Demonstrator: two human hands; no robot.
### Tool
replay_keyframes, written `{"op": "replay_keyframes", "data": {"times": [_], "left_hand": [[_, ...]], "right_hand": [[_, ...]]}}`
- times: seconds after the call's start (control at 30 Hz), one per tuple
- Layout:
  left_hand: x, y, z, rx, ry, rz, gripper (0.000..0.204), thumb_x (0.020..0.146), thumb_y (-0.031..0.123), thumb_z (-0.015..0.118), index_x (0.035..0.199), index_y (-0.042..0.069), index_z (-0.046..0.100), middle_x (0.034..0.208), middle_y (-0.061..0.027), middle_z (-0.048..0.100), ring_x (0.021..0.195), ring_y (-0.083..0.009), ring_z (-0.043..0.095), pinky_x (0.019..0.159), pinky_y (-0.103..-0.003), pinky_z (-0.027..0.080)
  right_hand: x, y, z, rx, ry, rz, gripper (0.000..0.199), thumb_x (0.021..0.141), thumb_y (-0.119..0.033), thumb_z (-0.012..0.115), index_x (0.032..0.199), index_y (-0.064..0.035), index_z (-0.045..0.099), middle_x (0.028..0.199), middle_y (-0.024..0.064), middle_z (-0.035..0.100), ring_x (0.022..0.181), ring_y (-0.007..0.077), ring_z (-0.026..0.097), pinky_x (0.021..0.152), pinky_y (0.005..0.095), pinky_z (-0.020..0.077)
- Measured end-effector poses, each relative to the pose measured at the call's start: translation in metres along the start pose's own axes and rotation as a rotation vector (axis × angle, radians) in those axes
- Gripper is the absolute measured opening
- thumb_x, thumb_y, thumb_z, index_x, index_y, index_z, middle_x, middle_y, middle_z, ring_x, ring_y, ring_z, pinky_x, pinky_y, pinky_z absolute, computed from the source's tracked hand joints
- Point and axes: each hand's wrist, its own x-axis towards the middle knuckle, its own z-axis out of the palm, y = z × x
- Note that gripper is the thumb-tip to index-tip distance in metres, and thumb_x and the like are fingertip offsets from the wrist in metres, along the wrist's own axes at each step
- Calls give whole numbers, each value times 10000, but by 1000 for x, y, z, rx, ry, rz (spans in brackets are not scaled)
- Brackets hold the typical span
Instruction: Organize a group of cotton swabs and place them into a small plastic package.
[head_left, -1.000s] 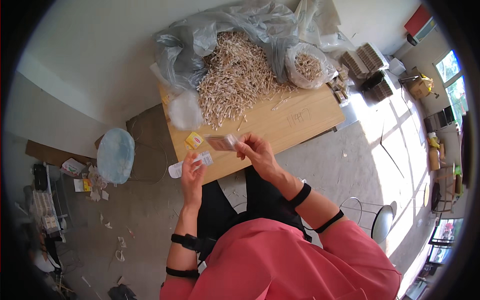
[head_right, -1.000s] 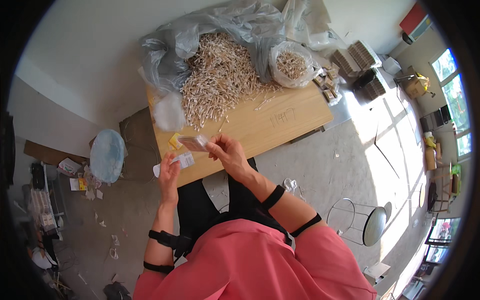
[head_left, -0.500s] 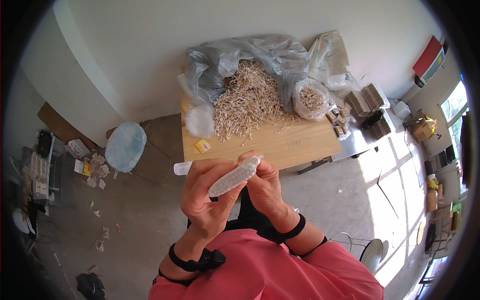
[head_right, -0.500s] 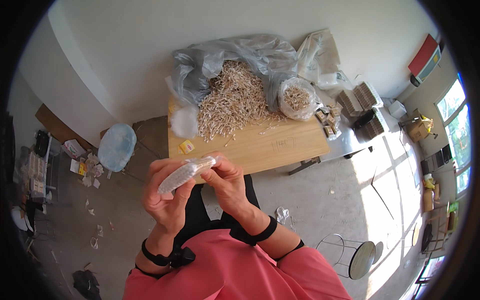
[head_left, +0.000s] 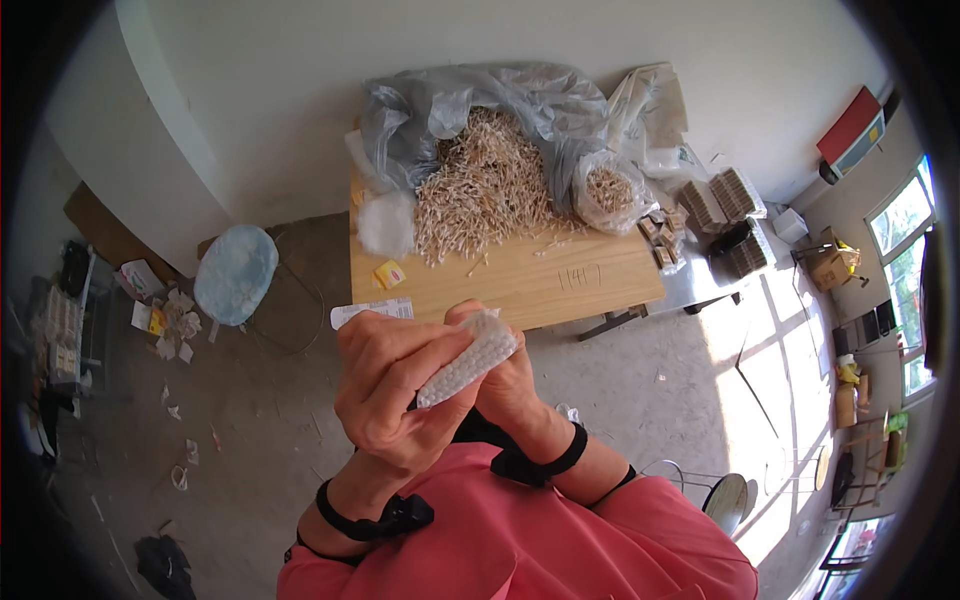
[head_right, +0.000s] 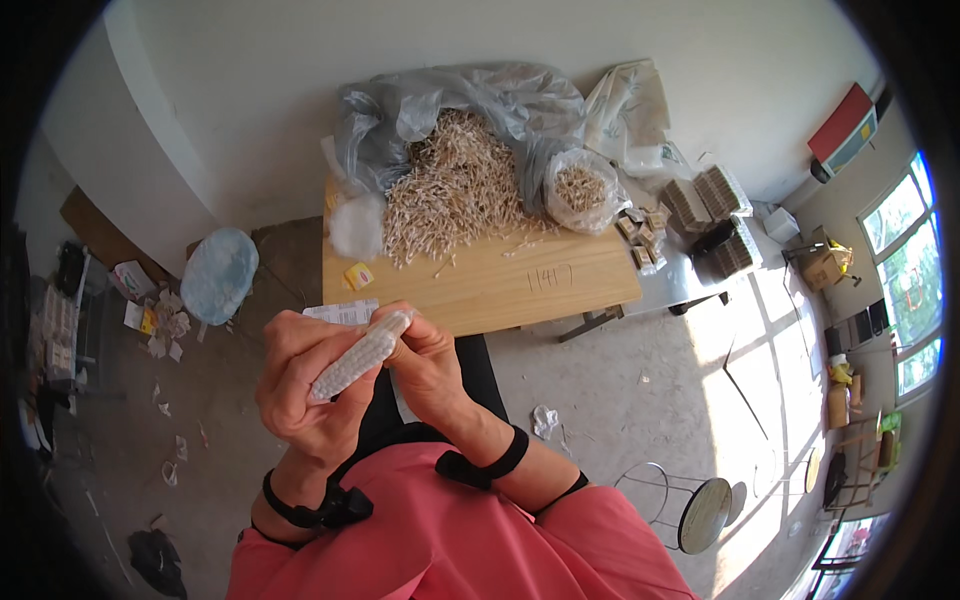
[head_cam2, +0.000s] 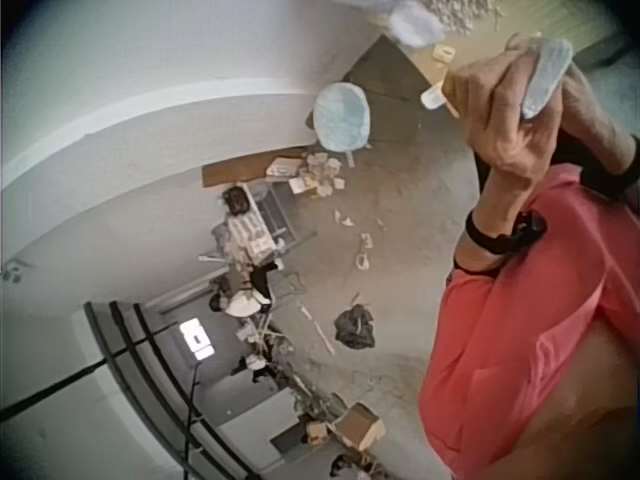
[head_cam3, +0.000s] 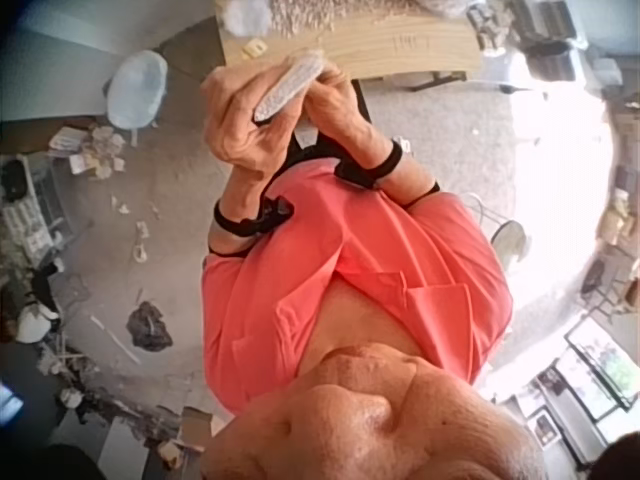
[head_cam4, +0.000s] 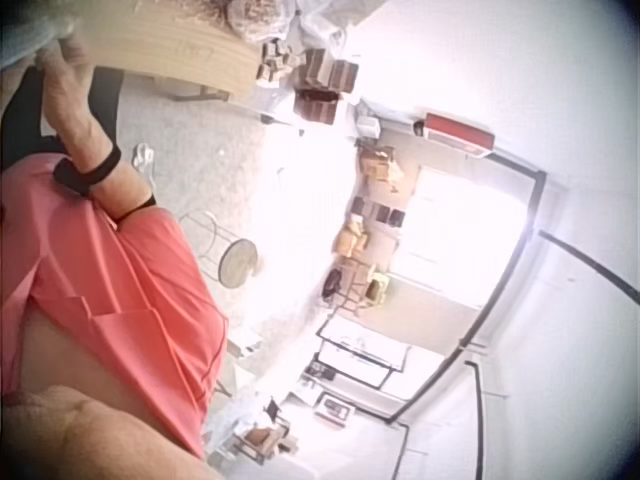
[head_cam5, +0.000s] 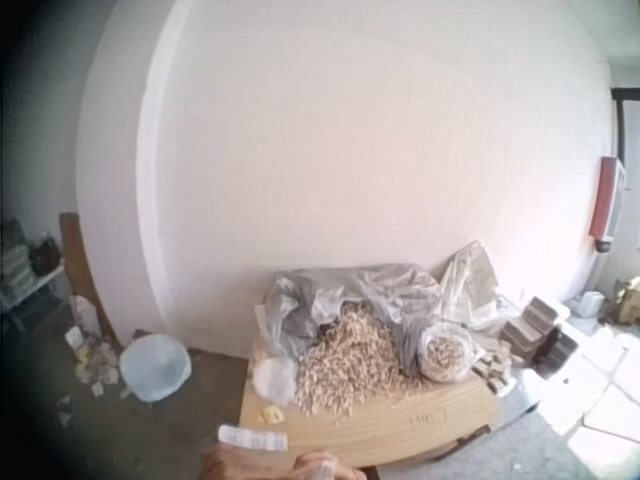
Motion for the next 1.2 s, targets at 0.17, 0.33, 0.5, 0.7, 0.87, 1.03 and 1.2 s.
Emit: {"op": "replay_keyframes", "data": {"times": [0.17, 0.33, 0.5, 0.7, 0.87, 1.03, 1.2], "left_hand": [[-9, -4, 5, -97, 51, -270, 287, 742, 63, 821, 1005, 29, 713, 968, -64, 678, 796, -222, 642, 769, -333, 481], [-8, -6, -1, -246, 8, -332, 310, 716, 61, 840, 1005, 54, 727, 980, -43, 674, 869, -196, 618, 765, -312, 473], [10, -3, -9, -168, -73, -148, 315, 682, 146, 867, 964, 90, 739, 953, -12, 666, 867, -185, 600, 817, -355, 442], [6, 2, -12, -36, -162, -70, 311, 661, 243, 876, 930, 146, 757, 917, 41, 657, 880, -202, 590, 966, -442, 372], [8, -3, -8, -21, -178, -86, 325, 661, 296, 872, 934, 155, 766, 897, 49, 682, 937, -208, 589, 1072, -472, 307], [5, -11, -1, -25, -190, -124, 322, 677, 359, 854, 921, 163, 780, 904, 46, 703, 1034, -215, 588, 1121, -495, 271], [-16, -52, 19, -196, -186, -362, 358, 709, 177, 828, 1042, 81, 738, 1035, -11, 666, 1074, -211, 577, 1080, -442, 346]], "right_hand": [[0, 3, -8, -289, 33, -243, 141, 928, 11, 653, 1066, -11, 656, 1069, 26, 601, 945, 102, 569, 869, 252, 460], [2, -9, -10, -375, -3, -321, 154, 925, 29, 647, 1078, 15, 660, 1088, 85, 611, 913, 129, 584, 833, 267, 481], [4, -26, -10, -448, -82, -311, 123, 943, -14, 637, 1052, 29, 672, 1065, 133, 650, 825, 125, 608, 679, 247, 509], [5, -21, 0, -382, -59, -284, 77, 939, 17, 607, 988, 21, 666, 1039, 119, 656, 879, 146, 632, 774, 272, 524], [1, -13, -12, -339, -48, -222, 121, 937, 56, 549, 962, 9, 657, 1044, 107, 653, 895, 145, 631, 797, 273, 518], [-1, -3, -17, -140, -2, -104, 94, 988, -28, 562, 1027, -1, 642, 1047, 102, 660, 907, 131, 626, 809, 260, 513], [6, 15, -47, -138, 162, -5, 110, 1012, -73, 551, 1064, -4, 619, 1082, 107, 679, 919, 142, 657, 776, 279, 548]]}}
